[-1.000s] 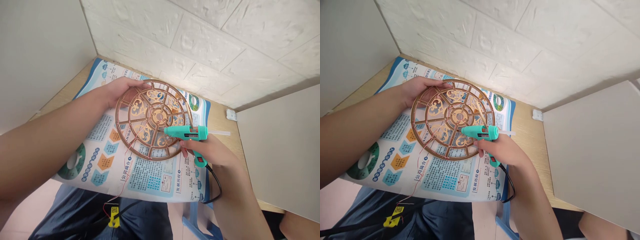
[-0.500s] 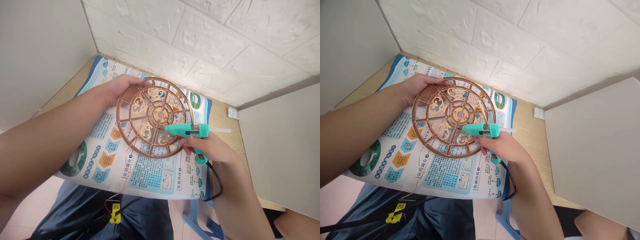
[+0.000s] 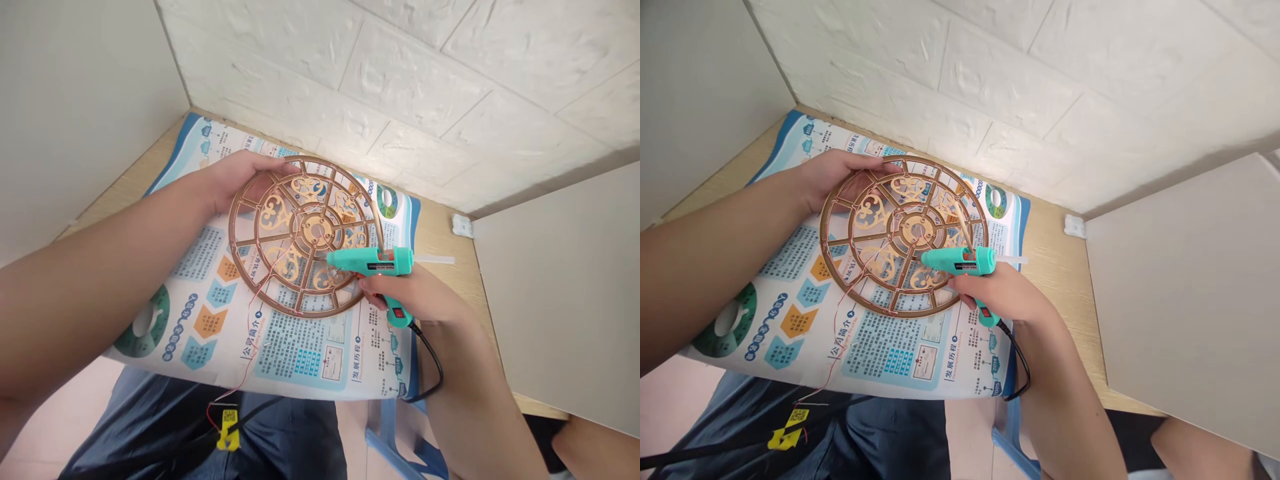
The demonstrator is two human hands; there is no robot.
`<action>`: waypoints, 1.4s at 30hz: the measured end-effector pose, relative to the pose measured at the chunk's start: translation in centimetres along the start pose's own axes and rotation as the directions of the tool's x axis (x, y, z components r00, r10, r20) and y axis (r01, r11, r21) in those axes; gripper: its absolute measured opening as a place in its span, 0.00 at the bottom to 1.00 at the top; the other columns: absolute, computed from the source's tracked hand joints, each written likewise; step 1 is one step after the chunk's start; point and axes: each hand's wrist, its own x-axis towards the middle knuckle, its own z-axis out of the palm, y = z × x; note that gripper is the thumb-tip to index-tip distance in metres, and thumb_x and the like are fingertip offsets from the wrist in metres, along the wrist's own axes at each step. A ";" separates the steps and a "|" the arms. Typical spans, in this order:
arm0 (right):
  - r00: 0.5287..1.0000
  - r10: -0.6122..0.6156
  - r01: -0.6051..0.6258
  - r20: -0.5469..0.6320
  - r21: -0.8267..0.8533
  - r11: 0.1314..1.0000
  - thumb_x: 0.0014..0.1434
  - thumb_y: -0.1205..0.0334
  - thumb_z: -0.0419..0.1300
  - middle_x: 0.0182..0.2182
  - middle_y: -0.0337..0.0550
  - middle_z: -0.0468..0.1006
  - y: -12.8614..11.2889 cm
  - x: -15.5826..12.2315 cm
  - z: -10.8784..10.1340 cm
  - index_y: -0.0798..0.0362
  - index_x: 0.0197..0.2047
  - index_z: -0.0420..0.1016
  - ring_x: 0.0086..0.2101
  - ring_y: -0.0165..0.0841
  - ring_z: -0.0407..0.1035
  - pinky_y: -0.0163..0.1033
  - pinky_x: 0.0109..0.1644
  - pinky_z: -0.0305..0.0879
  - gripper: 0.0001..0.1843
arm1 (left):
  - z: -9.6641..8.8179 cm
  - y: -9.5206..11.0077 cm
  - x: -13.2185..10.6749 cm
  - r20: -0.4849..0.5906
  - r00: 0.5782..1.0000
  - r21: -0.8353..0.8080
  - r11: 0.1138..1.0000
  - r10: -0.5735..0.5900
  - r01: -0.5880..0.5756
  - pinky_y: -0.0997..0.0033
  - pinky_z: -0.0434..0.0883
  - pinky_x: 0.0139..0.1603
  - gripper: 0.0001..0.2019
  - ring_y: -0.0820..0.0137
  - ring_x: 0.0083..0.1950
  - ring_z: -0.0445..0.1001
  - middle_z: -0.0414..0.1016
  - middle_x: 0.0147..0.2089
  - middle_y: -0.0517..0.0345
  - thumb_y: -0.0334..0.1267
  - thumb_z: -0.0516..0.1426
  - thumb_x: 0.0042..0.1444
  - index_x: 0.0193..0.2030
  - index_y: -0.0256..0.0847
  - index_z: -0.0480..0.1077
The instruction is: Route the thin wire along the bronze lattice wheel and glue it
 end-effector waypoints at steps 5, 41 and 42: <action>1.000 -0.004 0.004 -0.004 0.024 1.000 0.54 0.60 0.61 0.20 0.35 0.67 0.4 0.1 -0.1 0.51 0.27 0.74 0.20 0.27 0.58 0.32 0.18 0.54 0.06 | 0.1 0.0 0.0 0.009 1.000 -0.027 1.000 -0.004 0.005 0.43 0.67 0.71 0.23 0.51 0.63 0.77 0.79 0.58 0.43 0.38 0.56 0.67 0.66 0.28 0.68; 0.997 0.026 -0.028 -0.077 -0.025 0.999 0.55 0.54 0.64 0.20 0.33 0.65 -0.3 -0.7 0.3 0.44 0.60 0.80 0.20 0.28 0.55 0.31 0.18 0.52 0.28 | 0.6 0.2 -0.4 -0.039 0.999 0.029 1.000 -0.002 0.003 0.43 0.64 0.73 0.23 0.51 0.66 0.73 0.78 0.59 0.44 0.38 0.51 0.71 0.68 0.27 0.65; 0.997 0.021 -0.023 -0.079 -0.025 0.999 0.56 0.54 0.64 0.20 0.34 0.66 -0.3 -0.7 0.3 0.44 0.60 0.80 0.20 0.27 0.55 0.31 0.18 0.52 0.28 | 0.7 0.2 -0.5 -0.050 0.999 0.015 1.000 -0.003 0.003 0.44 0.65 0.72 0.21 0.52 0.63 0.76 0.80 0.56 0.45 0.38 0.52 0.71 0.65 0.28 0.69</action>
